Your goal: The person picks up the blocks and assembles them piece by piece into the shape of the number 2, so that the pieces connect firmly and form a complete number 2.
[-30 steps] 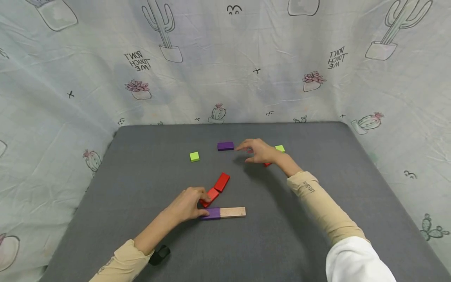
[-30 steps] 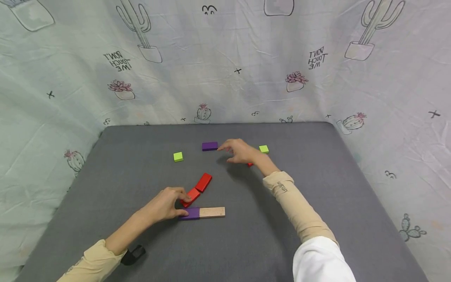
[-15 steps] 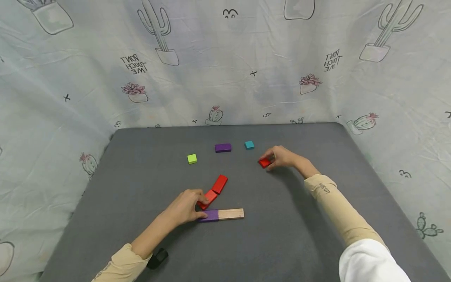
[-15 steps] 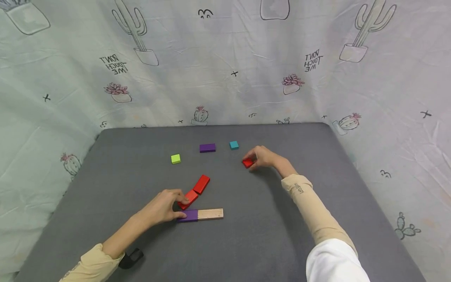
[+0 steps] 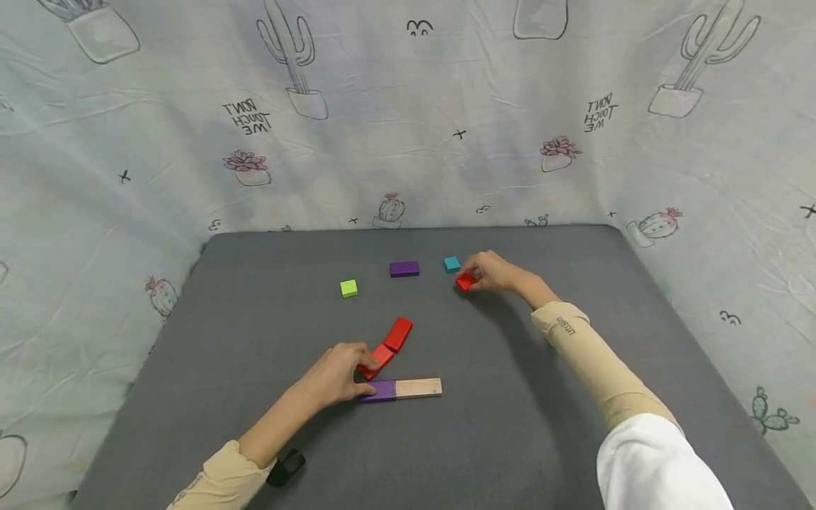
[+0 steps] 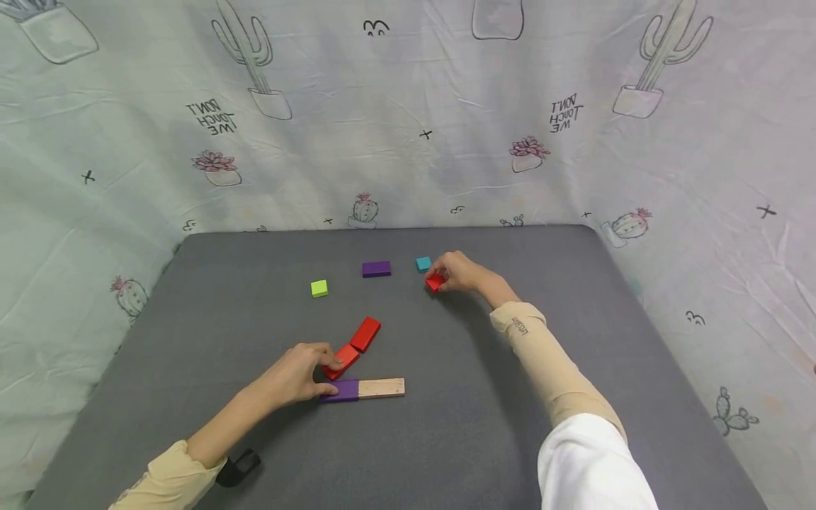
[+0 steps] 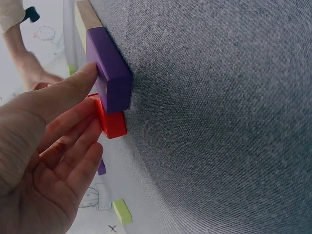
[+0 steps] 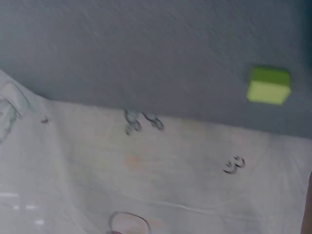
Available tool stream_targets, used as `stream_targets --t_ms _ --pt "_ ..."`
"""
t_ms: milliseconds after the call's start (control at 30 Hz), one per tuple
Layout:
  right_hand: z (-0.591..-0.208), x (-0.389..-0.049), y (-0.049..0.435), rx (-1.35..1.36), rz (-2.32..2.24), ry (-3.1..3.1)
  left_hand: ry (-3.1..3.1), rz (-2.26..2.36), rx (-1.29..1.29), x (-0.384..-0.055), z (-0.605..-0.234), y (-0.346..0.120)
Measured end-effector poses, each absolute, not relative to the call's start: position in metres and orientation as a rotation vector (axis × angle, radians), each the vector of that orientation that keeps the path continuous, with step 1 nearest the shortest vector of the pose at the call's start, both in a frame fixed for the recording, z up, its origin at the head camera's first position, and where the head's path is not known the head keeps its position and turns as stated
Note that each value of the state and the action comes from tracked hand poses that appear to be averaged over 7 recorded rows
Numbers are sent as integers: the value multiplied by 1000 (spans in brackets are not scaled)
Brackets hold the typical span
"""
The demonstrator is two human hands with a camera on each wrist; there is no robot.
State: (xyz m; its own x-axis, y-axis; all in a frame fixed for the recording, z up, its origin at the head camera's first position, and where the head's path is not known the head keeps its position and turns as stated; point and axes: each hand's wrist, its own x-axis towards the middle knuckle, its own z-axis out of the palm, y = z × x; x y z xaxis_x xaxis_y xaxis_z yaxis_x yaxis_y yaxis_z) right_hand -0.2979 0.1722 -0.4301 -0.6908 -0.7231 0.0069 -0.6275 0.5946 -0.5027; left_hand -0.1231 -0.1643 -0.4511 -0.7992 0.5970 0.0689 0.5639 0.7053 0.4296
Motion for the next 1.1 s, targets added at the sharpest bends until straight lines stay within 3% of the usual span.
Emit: stream_targets --t_ms 600,1100 --pt "-408 -309 91 -1321 -710 2554 2823 690 957 -123 -454 -168" --pt "-422 -301 67 -1353 -631 2517 2826 678 939 -121 -454 -165"
